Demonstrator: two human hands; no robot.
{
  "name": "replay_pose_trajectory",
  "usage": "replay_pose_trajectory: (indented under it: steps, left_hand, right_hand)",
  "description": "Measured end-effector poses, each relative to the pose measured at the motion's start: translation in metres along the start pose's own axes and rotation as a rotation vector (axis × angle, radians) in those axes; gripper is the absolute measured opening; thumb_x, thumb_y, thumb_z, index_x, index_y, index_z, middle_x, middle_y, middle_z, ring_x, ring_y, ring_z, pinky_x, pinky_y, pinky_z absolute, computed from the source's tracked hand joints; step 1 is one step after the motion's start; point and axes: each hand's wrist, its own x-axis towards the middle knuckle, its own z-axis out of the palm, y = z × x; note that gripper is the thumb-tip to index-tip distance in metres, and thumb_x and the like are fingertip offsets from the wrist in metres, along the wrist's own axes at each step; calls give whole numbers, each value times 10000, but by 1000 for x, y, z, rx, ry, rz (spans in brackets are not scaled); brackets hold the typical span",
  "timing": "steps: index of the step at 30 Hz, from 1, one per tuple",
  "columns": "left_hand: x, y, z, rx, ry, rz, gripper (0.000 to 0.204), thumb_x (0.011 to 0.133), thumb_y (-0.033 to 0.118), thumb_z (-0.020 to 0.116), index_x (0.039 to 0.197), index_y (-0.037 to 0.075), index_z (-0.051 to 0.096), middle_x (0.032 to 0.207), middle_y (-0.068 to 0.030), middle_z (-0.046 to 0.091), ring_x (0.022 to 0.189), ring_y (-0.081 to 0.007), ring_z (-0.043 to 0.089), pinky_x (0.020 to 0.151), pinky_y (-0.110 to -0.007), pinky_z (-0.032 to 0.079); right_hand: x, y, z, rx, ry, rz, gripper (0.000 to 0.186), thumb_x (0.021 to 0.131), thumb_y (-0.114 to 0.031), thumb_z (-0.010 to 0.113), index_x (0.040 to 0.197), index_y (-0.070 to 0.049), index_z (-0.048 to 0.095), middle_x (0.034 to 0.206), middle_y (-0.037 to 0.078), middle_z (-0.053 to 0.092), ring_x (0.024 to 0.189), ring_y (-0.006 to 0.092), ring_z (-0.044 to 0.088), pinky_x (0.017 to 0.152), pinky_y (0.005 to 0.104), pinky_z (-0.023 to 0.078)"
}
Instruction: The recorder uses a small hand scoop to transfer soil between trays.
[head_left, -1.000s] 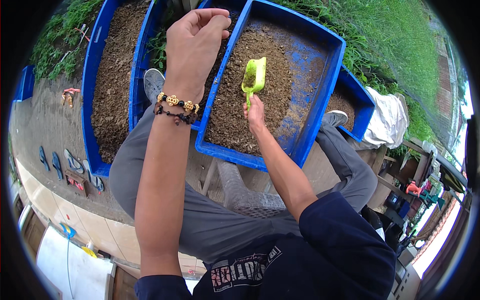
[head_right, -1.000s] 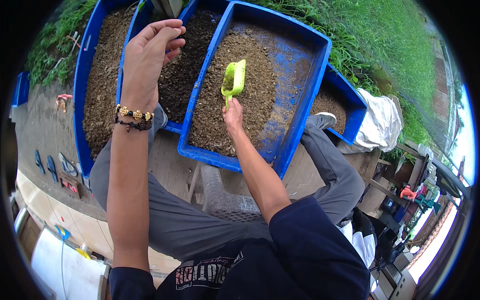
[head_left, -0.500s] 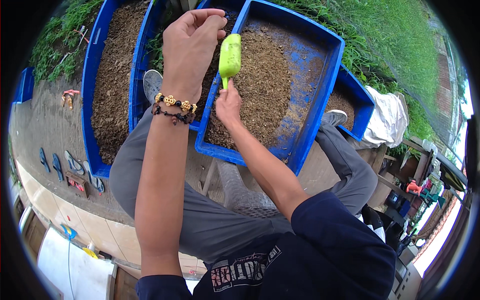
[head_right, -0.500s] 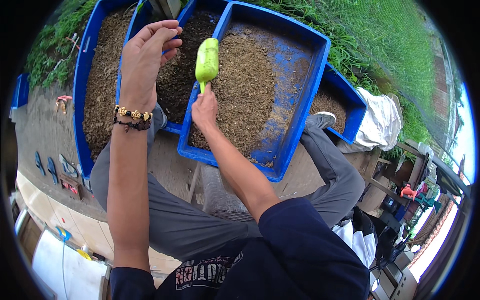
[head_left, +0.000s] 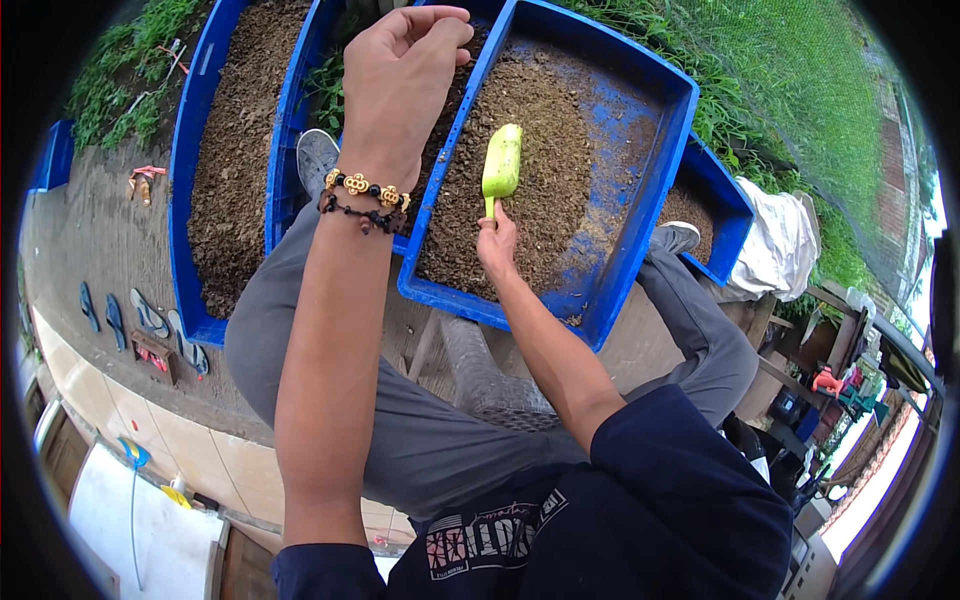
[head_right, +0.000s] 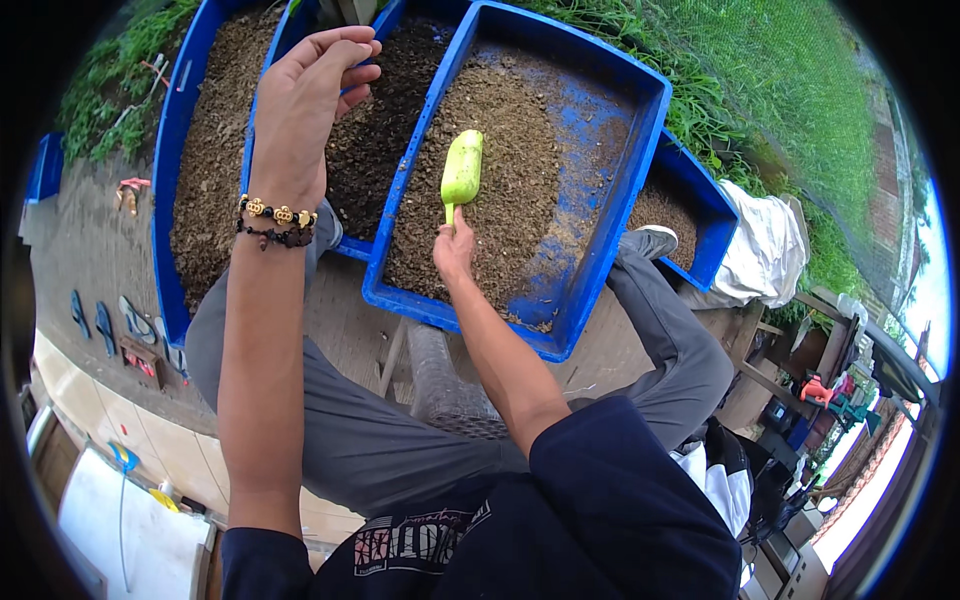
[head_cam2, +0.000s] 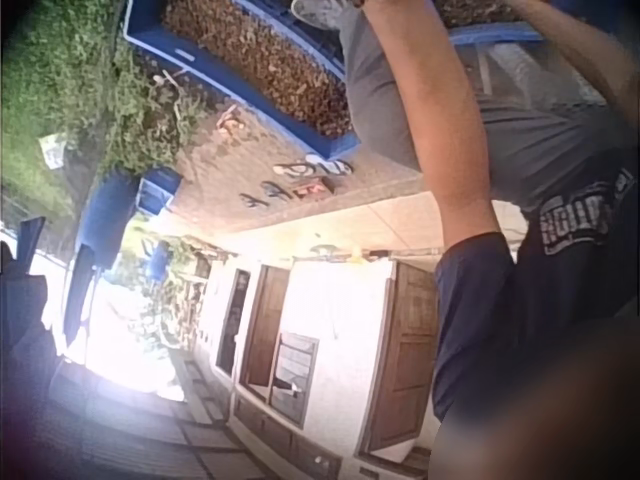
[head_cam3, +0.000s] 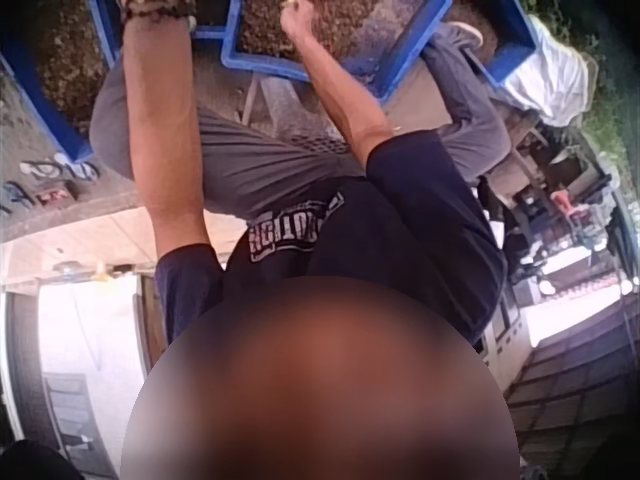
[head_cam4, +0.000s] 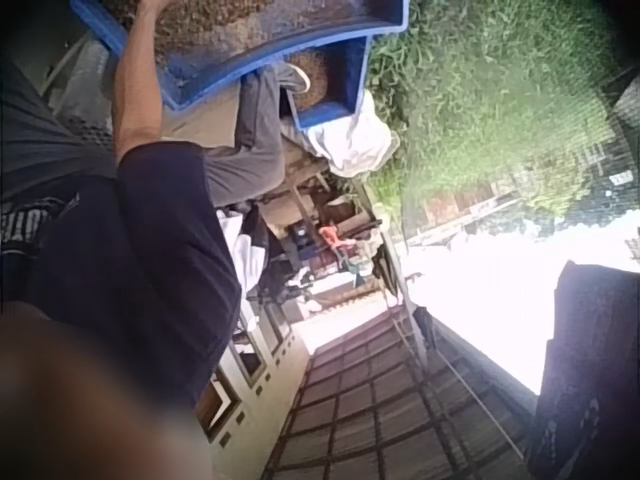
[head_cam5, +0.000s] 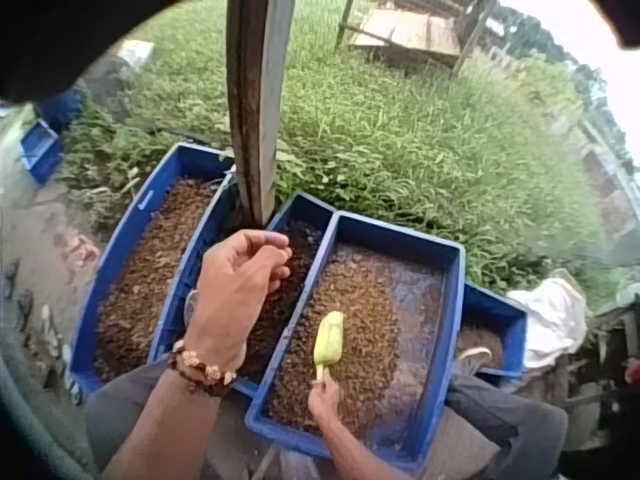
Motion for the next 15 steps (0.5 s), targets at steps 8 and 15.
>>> replay_pose_trajectory:
  steps: [8, 15]
  left_hand:
    - [0, -1, 1, 6, 3, -3, 207, 916, 184, 656, 1078, 66, 709, 1024, -27, 720, 894, -81, 668, 798, -219, 516]
    - [1, -1, 3, -18, -8, -11, 200, 914, 183, 660, 1072, 70, 710, 1017, -24, 721, 894, -75, 666, 801, -216, 513]
  right_hand:
    - [-18, -21, 25, 437, -242, 103, 465, 987, -38, 423, 1448, -66, 479, 928, 54, 644, 732, 107, 543, 665, 276, 474]
    - [-12, -8, -20, 992, -436, 332, 488, 977, -113, 407, 1461, -64, 444, 962, 57, 645, 736, 118, 541, 645, 271, 471]
